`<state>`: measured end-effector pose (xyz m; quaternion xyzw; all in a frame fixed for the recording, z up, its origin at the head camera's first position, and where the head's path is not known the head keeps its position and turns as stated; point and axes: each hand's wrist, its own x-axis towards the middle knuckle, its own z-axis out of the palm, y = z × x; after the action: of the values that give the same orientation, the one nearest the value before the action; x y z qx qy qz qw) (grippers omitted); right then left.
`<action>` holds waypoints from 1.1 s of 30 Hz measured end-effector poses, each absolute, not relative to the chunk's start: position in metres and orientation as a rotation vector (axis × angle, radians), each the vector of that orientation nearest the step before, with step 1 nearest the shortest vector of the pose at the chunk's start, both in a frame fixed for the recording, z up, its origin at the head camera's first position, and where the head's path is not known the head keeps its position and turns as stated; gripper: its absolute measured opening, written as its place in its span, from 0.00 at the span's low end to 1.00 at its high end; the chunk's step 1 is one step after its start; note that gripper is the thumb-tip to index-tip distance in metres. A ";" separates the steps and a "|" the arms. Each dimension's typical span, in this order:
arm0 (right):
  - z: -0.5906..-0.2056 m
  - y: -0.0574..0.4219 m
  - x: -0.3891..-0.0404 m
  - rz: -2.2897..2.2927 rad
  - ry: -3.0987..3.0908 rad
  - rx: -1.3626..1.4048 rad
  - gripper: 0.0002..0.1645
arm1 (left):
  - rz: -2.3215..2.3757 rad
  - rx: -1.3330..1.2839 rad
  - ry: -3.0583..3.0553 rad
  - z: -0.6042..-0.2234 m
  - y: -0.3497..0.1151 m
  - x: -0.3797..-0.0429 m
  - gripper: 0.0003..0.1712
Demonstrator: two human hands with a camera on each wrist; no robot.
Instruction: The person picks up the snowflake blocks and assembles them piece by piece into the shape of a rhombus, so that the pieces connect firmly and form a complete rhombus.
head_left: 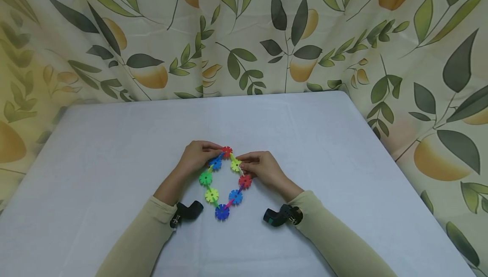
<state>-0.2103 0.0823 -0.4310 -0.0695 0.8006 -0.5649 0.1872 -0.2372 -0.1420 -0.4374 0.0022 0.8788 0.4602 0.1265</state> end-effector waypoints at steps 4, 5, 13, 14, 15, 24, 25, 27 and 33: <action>-0.431 0.082 -0.211 -1.581 2.272 -0.197 0.15 | 1.317 0.017 2.582 -0.434 -0.142 -0.236 0.15; -0.431 0.082 -0.211 -1.575 2.277 -0.196 0.15 | 1.320 0.021 2.583 -0.433 -0.142 -0.235 0.15; -0.429 0.082 -0.211 -1.548 2.288 -0.195 0.15 | 1.354 0.056 2.586 -0.433 -0.141 -0.233 0.14; -0.429 0.082 -0.211 -1.545 2.291 -0.202 0.15 | 1.359 0.055 2.585 -0.433 -0.141 -0.233 0.14; -0.429 0.082 -0.211 -1.543 2.294 -0.207 0.15 | 1.365 0.053 2.583 -0.434 -0.141 -0.233 0.14; -0.431 0.081 -0.210 -1.520 2.321 -0.253 0.16 | 1.347 0.072 2.597 -0.435 -0.141 -0.233 0.15; -0.431 0.081 -0.210 -1.519 2.325 -0.256 0.16 | 1.342 0.074 2.599 -0.435 -0.141 -0.233 0.15; -0.431 0.081 -0.210 -1.513 2.335 -0.255 0.16 | 1.336 0.085 2.599 -0.435 -0.141 -0.233 0.15; -0.430 0.080 -0.210 -1.481 2.374 -0.256 0.14 | 1.306 0.109 2.599 -0.435 -0.141 -0.234 0.15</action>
<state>-0.2099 0.0796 -0.4298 -0.0898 0.8332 -0.5200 0.1652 -0.2335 -0.1415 -0.4351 0.0373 0.8870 0.4456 0.1152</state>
